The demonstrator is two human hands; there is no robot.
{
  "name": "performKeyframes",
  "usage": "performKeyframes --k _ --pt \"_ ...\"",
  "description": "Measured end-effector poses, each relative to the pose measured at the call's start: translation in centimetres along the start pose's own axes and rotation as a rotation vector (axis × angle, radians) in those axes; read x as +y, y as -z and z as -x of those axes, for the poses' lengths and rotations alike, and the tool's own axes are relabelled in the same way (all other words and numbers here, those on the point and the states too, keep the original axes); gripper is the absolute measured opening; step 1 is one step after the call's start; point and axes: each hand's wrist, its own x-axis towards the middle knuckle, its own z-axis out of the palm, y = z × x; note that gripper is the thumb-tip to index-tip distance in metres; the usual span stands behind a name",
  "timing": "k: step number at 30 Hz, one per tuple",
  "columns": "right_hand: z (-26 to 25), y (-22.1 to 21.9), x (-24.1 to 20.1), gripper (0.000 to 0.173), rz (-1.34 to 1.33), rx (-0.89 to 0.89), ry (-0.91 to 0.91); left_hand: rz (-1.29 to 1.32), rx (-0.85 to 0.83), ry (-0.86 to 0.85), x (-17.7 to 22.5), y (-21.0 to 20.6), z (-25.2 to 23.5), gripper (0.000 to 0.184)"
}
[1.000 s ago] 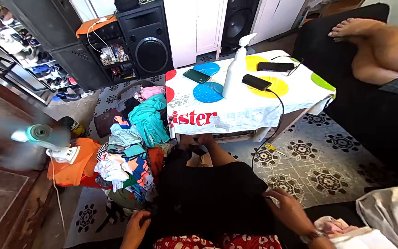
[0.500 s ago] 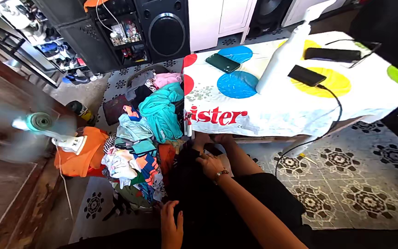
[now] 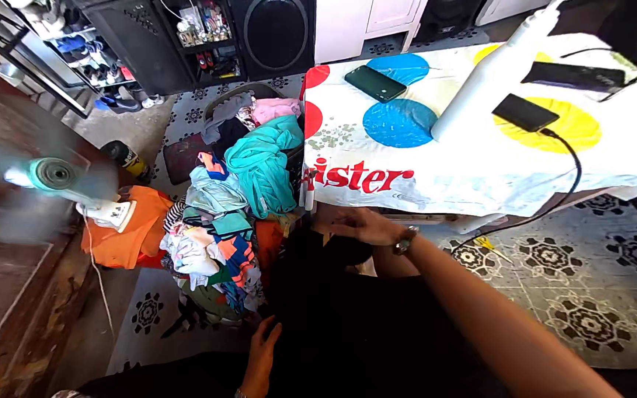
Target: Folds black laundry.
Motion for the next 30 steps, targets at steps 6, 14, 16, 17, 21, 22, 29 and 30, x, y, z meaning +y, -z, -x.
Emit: performKeyframes --k 6,14,16,17,21,22,29,30 --pt "4.9 6.1 -4.3 0.042 0.750 -0.267 -0.290 0.005 0.025 -0.045 -0.4 0.0 0.1 0.036" --pt "14.8 11.6 -2.4 0.013 0.553 0.043 -0.050 -0.111 -0.098 -0.144 0.6 0.9 -1.6 0.043" --pt "17.8 9.9 -0.4 0.017 0.529 0.292 0.145 -0.145 -0.164 -0.154 1.0 1.6 -2.6 0.040" --pt "19.5 8.8 0.5 0.016 0.518 0.418 0.203 -0.160 -0.187 -0.152 1.1 2.1 -3.0 0.039" --pt "27.2 1.7 5.4 0.016 0.394 0.723 0.090 -0.192 -0.264 -0.135 1.3 4.4 -3.8 0.026" --pt "29.1 -0.3 7.2 0.015 0.375 0.694 -0.002 -0.202 -0.278 -0.140 1.3 4.8 -3.8 0.019" --pt "27.2 -10.4 8.3 0.020 0.306 0.541 -0.213 -0.180 -0.137 -0.423 2.3 6.0 -3.0 0.013" --pt "25.2 -11.3 7.3 0.018 0.300 0.534 -0.162 -0.165 -0.104 -0.466 2.2 6.0 -2.8 0.016"
